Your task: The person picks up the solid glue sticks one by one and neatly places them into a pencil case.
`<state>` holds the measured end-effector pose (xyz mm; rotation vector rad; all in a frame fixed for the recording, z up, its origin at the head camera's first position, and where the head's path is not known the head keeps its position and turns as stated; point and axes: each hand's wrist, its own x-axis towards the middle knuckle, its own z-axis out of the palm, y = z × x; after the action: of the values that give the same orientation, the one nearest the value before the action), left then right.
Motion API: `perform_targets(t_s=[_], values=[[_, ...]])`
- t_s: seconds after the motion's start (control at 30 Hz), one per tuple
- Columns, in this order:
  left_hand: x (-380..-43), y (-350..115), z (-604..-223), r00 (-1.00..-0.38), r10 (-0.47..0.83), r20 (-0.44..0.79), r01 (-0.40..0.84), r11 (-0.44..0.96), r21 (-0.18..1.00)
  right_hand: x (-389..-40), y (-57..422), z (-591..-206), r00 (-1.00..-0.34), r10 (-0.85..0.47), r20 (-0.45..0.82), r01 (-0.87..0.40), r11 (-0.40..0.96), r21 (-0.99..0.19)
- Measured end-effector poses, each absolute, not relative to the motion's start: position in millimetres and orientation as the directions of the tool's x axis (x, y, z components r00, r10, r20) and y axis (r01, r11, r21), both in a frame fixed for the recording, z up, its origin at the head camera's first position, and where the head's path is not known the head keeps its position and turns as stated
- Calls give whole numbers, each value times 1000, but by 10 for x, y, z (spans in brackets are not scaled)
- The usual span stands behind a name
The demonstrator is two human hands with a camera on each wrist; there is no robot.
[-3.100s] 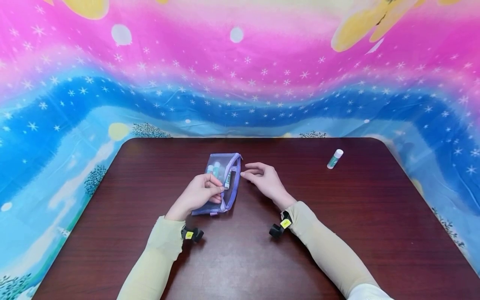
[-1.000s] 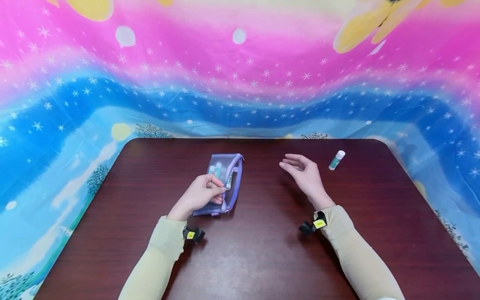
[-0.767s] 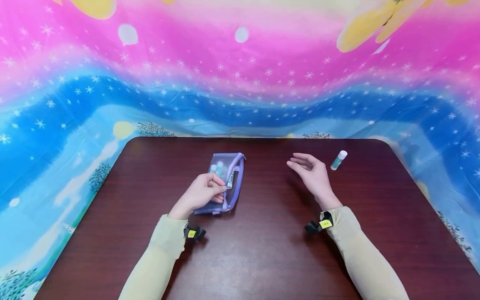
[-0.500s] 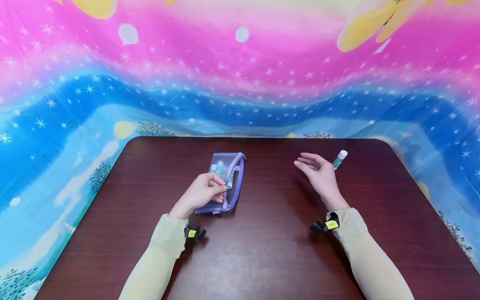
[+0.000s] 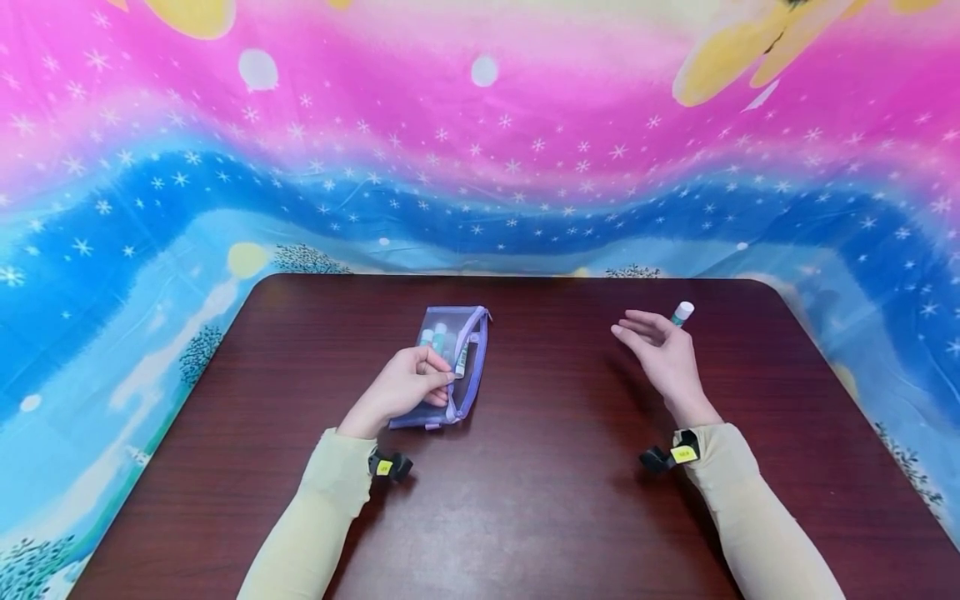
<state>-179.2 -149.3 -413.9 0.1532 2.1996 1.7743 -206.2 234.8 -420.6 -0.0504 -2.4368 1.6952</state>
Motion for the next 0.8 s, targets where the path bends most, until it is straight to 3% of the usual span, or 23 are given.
perform_targets(t_s=[0.8], values=[[-1791, -1506, -4147, -946, 274, -176, -111, 236, 965, -1974, 2720, -4266, -965, 228, 132, -27, 415, -909]])
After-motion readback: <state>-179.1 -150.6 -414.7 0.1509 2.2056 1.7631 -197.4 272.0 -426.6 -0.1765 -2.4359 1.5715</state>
